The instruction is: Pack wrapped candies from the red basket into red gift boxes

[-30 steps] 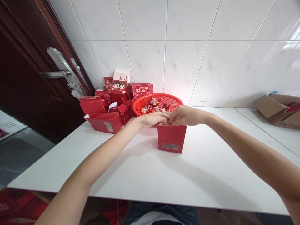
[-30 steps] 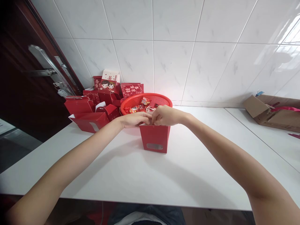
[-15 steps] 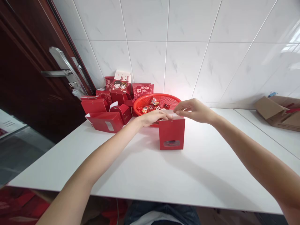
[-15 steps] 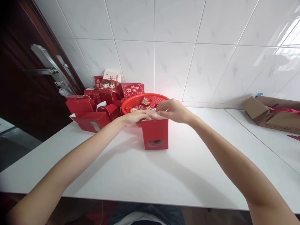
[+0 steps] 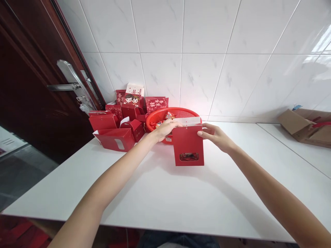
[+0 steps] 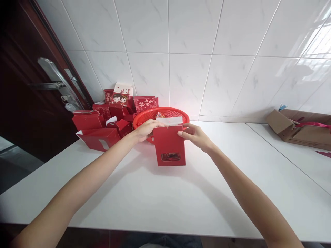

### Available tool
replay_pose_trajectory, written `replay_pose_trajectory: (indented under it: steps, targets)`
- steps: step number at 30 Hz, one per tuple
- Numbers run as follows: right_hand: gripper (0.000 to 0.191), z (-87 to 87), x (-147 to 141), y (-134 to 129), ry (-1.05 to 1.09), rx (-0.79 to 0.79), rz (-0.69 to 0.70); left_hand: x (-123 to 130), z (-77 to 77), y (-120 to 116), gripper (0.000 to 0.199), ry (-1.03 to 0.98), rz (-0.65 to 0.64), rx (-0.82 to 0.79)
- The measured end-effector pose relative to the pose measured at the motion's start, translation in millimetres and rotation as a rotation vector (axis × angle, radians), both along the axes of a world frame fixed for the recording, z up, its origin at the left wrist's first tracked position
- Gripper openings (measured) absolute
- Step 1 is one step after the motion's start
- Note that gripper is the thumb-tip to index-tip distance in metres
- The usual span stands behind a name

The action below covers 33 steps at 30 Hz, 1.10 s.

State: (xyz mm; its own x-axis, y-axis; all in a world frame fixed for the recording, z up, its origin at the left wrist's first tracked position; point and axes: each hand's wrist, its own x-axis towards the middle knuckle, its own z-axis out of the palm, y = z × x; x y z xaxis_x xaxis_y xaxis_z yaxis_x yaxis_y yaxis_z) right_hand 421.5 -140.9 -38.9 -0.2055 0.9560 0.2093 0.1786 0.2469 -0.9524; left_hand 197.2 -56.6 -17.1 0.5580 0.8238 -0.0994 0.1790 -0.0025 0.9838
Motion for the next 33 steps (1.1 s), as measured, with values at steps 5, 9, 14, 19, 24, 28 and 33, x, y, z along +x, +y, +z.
replay_pose_trajectory:
  steps: [5,9,14,19,24,28,33]
  targets:
    - [0.045,-14.5,-5,-3,0.12,0.074,-0.033,-9,-4.2,-6,0.055,-0.124,-0.13,0.264]
    - [0.04,-30.6,-5,-3,0.15,0.066,-0.034,-15,-24.7,-12,0.096,-0.202,-0.09,0.371]
    - [0.042,-42.7,-6,0,0.112,0.073,-0.054,-11,-52.7,-9,0.085,-0.177,-0.003,0.384]
    - [0.045,-52.7,-7,4,0.088,0.192,-0.125,-6,-64.9,-8,0.055,-0.151,0.03,0.415]
    - [0.034,-59.1,-7,5,0.096,0.249,-0.184,-7,-69.7,-9,0.026,-0.115,0.056,0.686]
    - [0.033,-56.7,-8,4,0.124,0.221,-0.198,-8,-71.9,-11,0.024,-0.1,0.03,0.845]
    - [0.038,-52.5,-11,5,0.059,0.238,-0.273,-8,-73.7,-13,0.023,-0.079,0.033,0.892]
